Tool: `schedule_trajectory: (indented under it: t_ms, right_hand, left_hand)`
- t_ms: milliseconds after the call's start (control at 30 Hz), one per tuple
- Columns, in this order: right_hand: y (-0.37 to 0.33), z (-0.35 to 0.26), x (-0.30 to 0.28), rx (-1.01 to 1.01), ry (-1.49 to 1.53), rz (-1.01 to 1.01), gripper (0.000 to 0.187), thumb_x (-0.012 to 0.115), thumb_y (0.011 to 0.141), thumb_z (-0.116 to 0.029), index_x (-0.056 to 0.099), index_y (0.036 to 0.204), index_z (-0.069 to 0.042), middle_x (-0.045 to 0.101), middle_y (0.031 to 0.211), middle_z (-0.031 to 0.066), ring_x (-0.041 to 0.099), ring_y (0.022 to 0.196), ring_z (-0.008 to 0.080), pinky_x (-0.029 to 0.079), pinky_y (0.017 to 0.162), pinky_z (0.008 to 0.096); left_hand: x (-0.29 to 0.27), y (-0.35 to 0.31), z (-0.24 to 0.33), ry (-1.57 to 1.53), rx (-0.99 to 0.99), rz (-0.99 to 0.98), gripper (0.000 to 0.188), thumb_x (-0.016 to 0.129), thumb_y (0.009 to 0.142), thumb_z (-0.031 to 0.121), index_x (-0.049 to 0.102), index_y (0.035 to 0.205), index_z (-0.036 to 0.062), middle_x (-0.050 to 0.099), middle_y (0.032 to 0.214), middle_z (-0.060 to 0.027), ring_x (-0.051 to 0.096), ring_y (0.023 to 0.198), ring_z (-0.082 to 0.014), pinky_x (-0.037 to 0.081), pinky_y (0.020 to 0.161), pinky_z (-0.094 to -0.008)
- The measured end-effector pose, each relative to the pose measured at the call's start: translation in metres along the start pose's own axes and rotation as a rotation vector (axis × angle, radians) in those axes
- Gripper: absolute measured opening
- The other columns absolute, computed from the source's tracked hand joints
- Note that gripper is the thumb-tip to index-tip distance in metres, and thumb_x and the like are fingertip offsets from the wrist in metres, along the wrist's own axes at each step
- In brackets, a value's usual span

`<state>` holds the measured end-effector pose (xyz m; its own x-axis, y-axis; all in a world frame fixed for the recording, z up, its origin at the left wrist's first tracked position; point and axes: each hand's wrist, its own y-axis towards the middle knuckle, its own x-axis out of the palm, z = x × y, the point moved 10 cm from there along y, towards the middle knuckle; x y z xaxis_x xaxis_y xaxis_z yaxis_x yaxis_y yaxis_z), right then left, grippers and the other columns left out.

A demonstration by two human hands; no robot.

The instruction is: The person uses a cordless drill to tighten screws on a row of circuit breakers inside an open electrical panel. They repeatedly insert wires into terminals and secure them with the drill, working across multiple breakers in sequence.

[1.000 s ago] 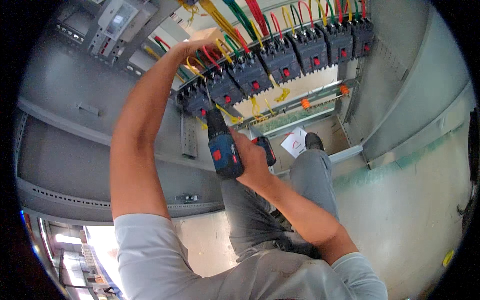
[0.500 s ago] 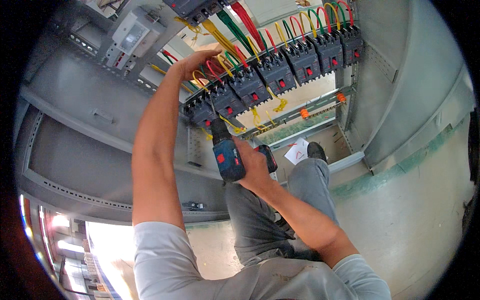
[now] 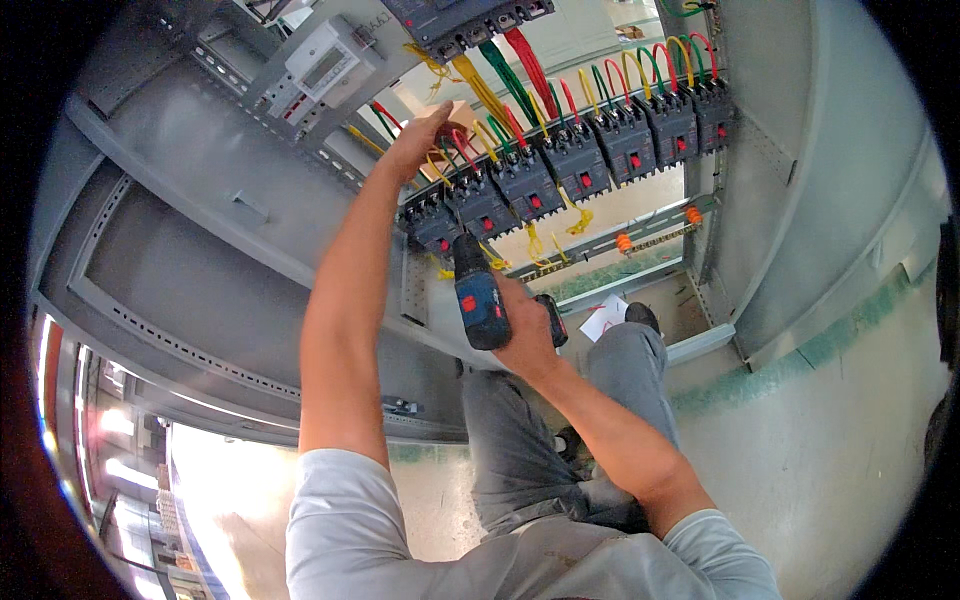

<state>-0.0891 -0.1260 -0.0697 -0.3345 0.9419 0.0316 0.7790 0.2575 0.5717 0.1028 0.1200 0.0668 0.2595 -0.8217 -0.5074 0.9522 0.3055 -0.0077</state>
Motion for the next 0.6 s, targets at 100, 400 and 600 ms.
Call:
schedule_trajectory:
  t_ms: [100,400,600]
  right_hand:
    - [-0.001,0.001,-0.006,-0.02,-0.008,0.034,0.064,0.077,0.079,-0.007,0.055,0.139,-0.003,0.068,0.113,0.0239,0.068,0.101,0.0428,0.056,0.084,0.0428]
    - [-0.018,-0.013,-0.018,-0.079,0.073,0.013,0.069,0.077,0.076,-0.005,0.054,0.141,-0.004,0.068,0.111,0.0244,0.069,0.099,0.0434,0.056,0.083,0.0436]
    - [-0.021,0.002,-0.011,-0.185,0.046,0.027,0.073,0.079,0.076,-0.006,0.052,0.143,-0.003,0.068,0.112,0.0237,0.069,0.099,0.043,0.056,0.084,0.0439]
  left_hand:
    - [-0.05,-0.029,0.021,0.127,0.205,0.532,0.04,0.063,0.097,0.038,0.073,0.103,-0.0007,0.074,0.09,-0.0129,0.067,0.06,-0.017,0.053,0.048,-0.0299]
    - [-0.056,-0.038,0.004,-0.641,0.091,0.242,0.044,0.042,0.106,0.04,0.066,0.116,0.0058,0.064,0.093,-0.0148,0.07,0.087,-0.0279,0.06,0.067,-0.0387]
    - [-0.054,-0.063,-0.014,-0.718,-0.091,0.257,0.043,0.05,0.103,0.041,0.065,0.111,0.001,0.064,0.107,-0.0212,0.069,0.096,-0.0344,0.059,0.078,-0.044]
